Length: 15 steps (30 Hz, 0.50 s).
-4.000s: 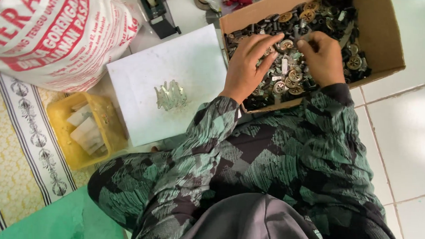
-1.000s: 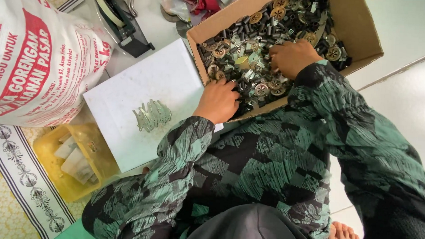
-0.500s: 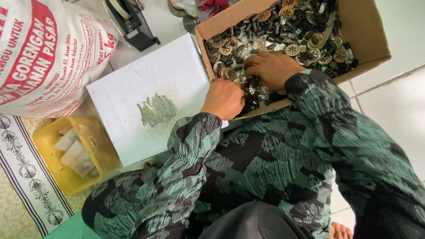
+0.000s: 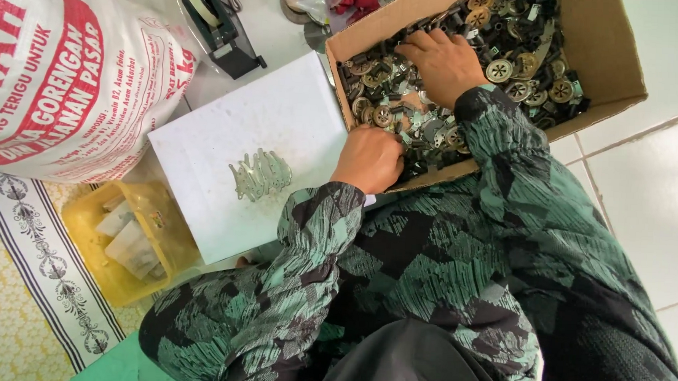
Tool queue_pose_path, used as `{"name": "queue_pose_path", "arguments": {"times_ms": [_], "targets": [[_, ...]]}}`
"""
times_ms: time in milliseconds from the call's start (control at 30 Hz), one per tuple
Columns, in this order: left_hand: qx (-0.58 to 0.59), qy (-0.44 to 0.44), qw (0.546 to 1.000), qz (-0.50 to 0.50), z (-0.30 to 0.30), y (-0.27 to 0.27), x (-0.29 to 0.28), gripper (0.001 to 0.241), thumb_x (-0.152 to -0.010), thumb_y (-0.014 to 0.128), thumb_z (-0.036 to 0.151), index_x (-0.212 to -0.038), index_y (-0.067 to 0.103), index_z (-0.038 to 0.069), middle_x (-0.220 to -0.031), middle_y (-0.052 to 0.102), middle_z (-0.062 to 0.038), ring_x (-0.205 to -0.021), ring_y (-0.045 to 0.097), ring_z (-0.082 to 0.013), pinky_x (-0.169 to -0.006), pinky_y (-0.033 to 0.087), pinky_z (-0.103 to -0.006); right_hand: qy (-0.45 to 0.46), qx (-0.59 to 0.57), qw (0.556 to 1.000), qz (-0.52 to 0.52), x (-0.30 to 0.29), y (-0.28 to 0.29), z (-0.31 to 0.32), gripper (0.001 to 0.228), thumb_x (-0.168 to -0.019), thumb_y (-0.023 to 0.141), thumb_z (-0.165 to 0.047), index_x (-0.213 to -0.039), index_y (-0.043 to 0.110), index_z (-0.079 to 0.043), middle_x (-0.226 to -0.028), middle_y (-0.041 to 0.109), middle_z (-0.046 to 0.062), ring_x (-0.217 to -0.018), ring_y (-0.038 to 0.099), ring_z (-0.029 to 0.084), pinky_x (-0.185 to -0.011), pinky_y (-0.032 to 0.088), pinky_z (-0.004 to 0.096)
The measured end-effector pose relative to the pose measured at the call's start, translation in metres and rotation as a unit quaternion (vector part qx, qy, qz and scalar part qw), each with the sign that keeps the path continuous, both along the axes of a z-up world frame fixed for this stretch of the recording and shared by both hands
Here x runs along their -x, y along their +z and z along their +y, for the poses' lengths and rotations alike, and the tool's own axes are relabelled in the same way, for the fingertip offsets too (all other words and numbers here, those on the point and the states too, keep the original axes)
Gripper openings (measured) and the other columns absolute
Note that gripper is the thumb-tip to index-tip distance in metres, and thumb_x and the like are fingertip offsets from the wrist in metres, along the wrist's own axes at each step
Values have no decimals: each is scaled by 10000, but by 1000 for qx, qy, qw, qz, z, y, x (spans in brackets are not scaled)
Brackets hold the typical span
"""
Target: Picking small metal star-shaped decorations from a bulk container and placing them into small plastic bags for packaging.
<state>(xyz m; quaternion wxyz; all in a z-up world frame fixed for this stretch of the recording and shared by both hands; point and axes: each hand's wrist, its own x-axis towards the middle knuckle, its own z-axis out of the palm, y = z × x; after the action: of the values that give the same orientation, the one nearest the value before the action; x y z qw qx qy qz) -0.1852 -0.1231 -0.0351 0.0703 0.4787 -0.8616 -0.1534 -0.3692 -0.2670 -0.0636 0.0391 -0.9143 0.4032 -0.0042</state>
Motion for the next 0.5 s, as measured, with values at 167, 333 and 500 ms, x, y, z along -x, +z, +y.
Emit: {"name": "queue_pose_path", "arguments": {"times_ms": [167, 333, 500], "targets": [[-2, 0, 1000, 12, -1, 0, 0, 321, -803, 636, 106, -485, 597, 96, -458, 503, -50, -458, 489, -275, -672, 492, -434, -77, -12, 993, 83, 14, -19, 8, 550, -1074, 538, -163, -1599, 405, -252, -1582, 384, 61, -1333, 407, 373, -1004, 469, 620], [0, 7, 1000, 25, -1, -4, 0, 331, -776, 621, 84, -458, 536, 112, -443, 462, -32, -441, 442, -249, -671, 480, -407, -130, -127, 977, 114, 30, 26, 18, 632, -967, 657, -60, -1544, 466, -232, -1543, 427, 48, -1230, 467, 396, -866, 607, 595], [-1, 9, 1000, 1, -1, -8, 1, 346, -789, 604, 107, -456, 516, 124, -449, 457, -28, -438, 441, -235, -645, 474, -388, -247, -299, 912, 133, 34, 66, 28, 495, -917, 577, 48, -1173, 805, -308, -1255, 743, 50, -1074, 699, 364, -740, 636, 546]]}}
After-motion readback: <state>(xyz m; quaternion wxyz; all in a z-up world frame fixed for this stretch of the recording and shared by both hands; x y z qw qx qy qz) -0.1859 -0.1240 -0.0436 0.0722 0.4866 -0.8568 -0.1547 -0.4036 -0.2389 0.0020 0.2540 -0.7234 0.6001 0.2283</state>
